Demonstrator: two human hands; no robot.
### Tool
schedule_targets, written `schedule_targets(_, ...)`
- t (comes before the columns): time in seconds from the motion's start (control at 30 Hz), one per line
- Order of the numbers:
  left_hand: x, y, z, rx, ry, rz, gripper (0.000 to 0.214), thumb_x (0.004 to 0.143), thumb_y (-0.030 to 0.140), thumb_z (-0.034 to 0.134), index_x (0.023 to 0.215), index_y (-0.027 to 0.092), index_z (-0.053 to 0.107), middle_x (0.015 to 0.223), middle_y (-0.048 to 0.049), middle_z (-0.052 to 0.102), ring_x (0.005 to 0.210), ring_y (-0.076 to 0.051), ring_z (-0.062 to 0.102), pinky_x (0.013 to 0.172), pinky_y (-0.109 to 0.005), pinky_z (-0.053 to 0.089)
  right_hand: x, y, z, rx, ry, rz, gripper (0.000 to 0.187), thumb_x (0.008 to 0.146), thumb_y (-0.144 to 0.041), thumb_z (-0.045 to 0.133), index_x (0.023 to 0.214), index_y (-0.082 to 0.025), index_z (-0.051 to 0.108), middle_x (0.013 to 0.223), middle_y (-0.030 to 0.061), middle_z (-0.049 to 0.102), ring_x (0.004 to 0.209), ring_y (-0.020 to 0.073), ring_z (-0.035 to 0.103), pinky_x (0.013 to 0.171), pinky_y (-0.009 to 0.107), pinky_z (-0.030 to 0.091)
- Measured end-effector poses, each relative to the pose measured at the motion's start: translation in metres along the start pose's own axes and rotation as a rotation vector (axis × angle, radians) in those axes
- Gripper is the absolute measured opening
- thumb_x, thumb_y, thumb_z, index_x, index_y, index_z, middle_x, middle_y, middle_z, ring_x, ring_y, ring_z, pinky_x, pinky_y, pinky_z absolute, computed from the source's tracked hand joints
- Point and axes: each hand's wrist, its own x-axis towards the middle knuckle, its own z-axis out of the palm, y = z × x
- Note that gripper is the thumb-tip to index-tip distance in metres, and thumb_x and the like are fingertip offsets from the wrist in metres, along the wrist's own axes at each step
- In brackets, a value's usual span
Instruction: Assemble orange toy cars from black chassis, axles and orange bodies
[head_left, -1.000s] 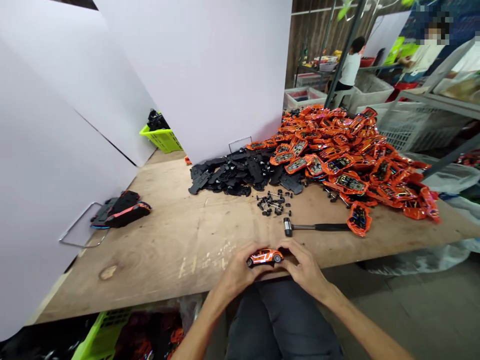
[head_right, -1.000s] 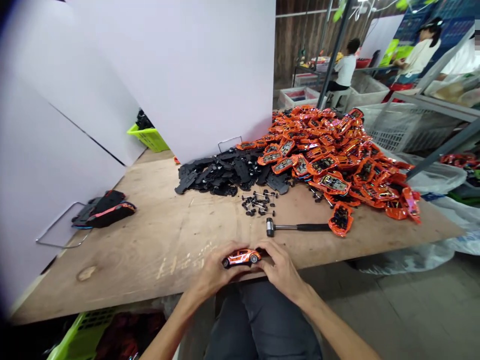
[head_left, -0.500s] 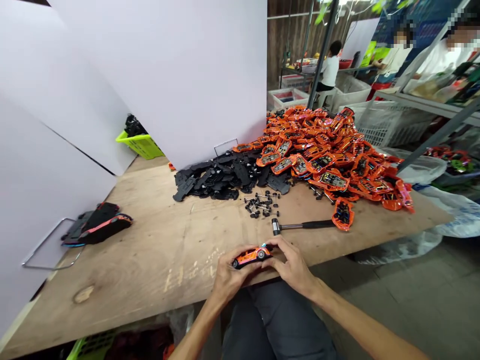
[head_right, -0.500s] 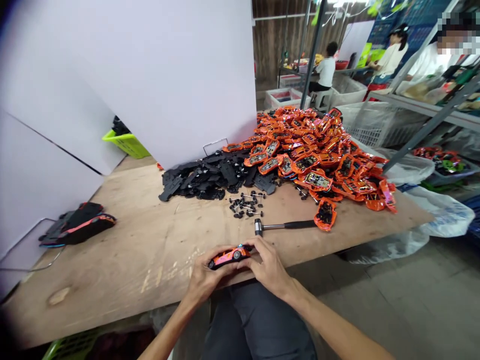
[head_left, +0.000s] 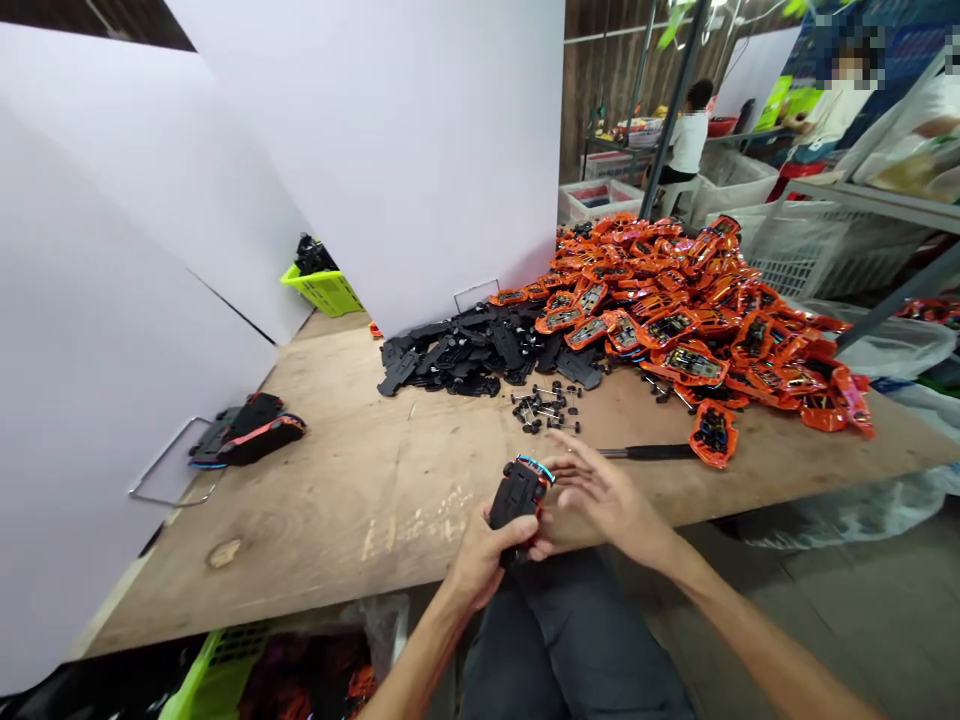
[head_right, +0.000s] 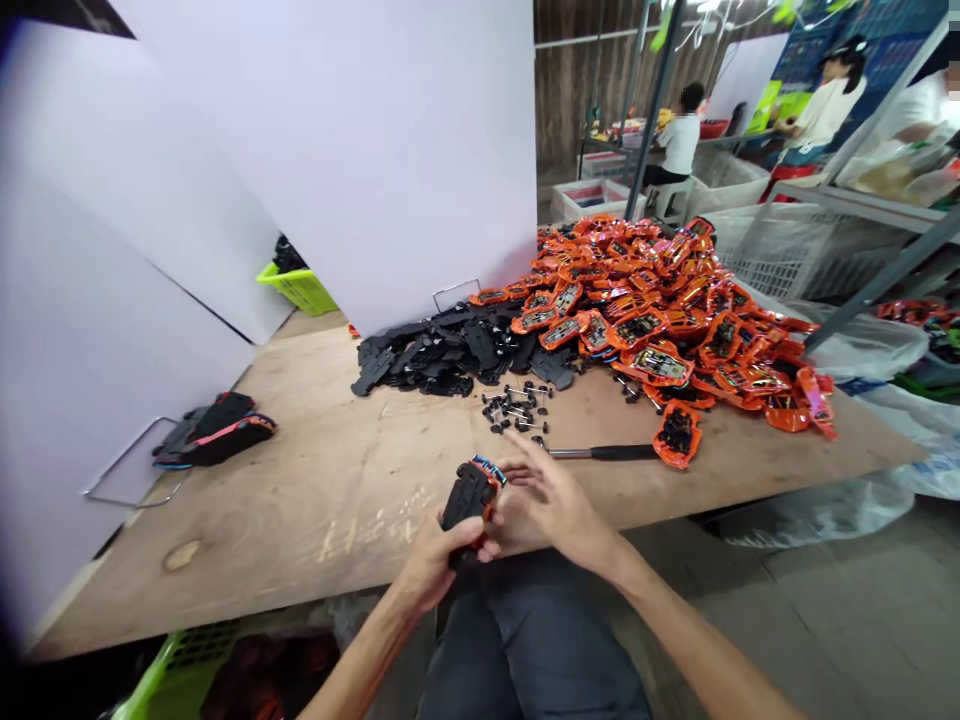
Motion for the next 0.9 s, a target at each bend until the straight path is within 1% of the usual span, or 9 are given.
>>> schedule_targets(0.1, -0.003, 0.006, 0.006, -0.333, 0.042, -0.172, 0.047, 0.071, 0.042, 0.091, 0.1, 0.011, 0.072, 0.082, -0.0074, 0.076, 0.054, -0.01, 0.066, 0.047, -0.015, 0.052, 0.01, 0.005, -0.017, 0.019, 0.171, 0.066, 0.054, 0.1, -0.061, 0.054, 0.137, -0.023, 0.061, 0.117, 0.0113, 0.076, 0.108, 0.0253, 0.074, 0.1, 0.044, 0.059)
schedule_targets(0.17, -0.002, 0.012, 0.009, -0.458, 0.084, -0.265, 0.034, 0.084, 0.039, 0.082, 0.098, 0.009, 0.071, 0.072, -0.0046, 0.072, 0.047, -0.007, 0.062, 0.041, -0.011, 0.049, 0.014, 0.015, -0.027, -0.069, 0.272, 0.081, 0.053, 0.098, -0.064, 0.056, 0.127, -0.022, 0.067, 0.109, 0.0111, 0.078, 0.101, 0.026, 0.075, 0.096, 0.044, 0.06)
schedule_targets(0.33, 0.003, 0.021, 0.009, -0.601, 0.21, -0.36, 0.032, 0.103, 0.036, 0.057, 0.09, 0.009, 0.067, 0.055, -0.0001, 0.06, 0.037, -0.005, 0.055, 0.034, -0.009, 0.044, 0.006, 0.045, -0.039, -0.362, 0.32, 0.015, 0.045, 0.095, -0.062, 0.061, 0.117, -0.024, 0.072, 0.116, 0.0101, 0.077, 0.104, 0.0279, 0.074, 0.097, 0.043, 0.058)
schedule_targets(0.53, 0.004, 0.024, 0.0, -0.913, 0.02, -0.367, 0.043, 0.108, 0.041, 0.044, 0.102, 0.005, 0.067, 0.062, 0.0009, 0.056, 0.042, 0.0, 0.053, 0.039, -0.002, 0.044, -0.002, 0.059, -0.042, -0.688, 0.348, -0.189, 0.036, 0.102, -0.051, 0.052, 0.115, -0.024, 0.072, 0.118, 0.0103, 0.072, 0.108, 0.0265, 0.069, 0.096, 0.041, 0.056)
schedule_targets(0.6, 0.003, 0.02, -0.002, -0.938, -0.032, -0.323, 0.039, 0.107, 0.039, 0.048, 0.11, 0.004, 0.066, 0.07, -0.001, 0.058, 0.048, 0.001, 0.054, 0.04, 0.001, 0.04, -0.002, 0.06, -0.045, -0.726, 0.354, -0.211, 0.037, 0.103, -0.051, 0.05, 0.113, -0.024, 0.072, 0.116, 0.0104, 0.071, 0.104, 0.0257, 0.069, 0.093, 0.041, 0.058)
schedule_targets(0.67, 0.003, 0.014, -0.005, -0.771, -0.021, -0.263, 0.038, 0.1, 0.042, 0.059, 0.11, 0.006, 0.067, 0.074, -0.0021, 0.06, 0.049, -0.001, 0.054, 0.032, -0.001, 0.03, -0.004, 0.064, -0.048, -0.761, 0.353, -0.22, 0.038, 0.103, -0.052, 0.048, 0.111, -0.024, 0.073, 0.115, 0.0102, 0.07, 0.102, 0.0258, 0.069, 0.089, 0.04, 0.059)
schedule_targets(0.73, 0.005, 0.011, -0.016, -0.404, 0.093, -0.154, 0.043, 0.09, 0.05, 0.07, 0.104, 0.009, 0.068, 0.07, -0.0015, 0.061, 0.046, -0.005, 0.052, 0.029, -0.009, 0.025, -0.005, 0.072, -0.051, -0.802, 0.36, -0.237, 0.04, 0.102, -0.055, 0.047, 0.11, -0.026, 0.073, 0.114, 0.0097, 0.069, 0.103, 0.0268, 0.069, 0.086, 0.04, 0.059)
schedule_targets(0.8, 0.008, 0.02, -0.042, 0.021, 0.331, 0.065, 0.052, 0.08, 0.057, 0.078, 0.106, 0.014, 0.067, 0.071, -0.0015, 0.065, 0.047, -0.009, 0.055, 0.035, -0.016, 0.035, -0.004, 0.08, -0.054, -0.829, 0.369, -0.257, 0.041, 0.101, -0.058, 0.048, 0.11, -0.027, 0.073, 0.115, 0.0092, 0.069, 0.104, 0.028, 0.068, 0.086, 0.041, 0.059)
schedule_targets(0.9, 0.002, 0.064, -0.106, 0.633, 0.811, 0.404, 0.051, 0.079, 0.057, 0.077, 0.111, 0.02, 0.064, 0.084, -0.0054, 0.072, 0.068, -0.019, 0.067, 0.058, -0.026, 0.051, -0.002, 0.086, -0.055, -0.803, 0.365, -0.265, 0.039, 0.099, -0.058, 0.05, 0.11, -0.029, 0.073, 0.116, 0.0096, 0.068, 0.105, 0.0296, 0.068, 0.088, 0.044, 0.059)
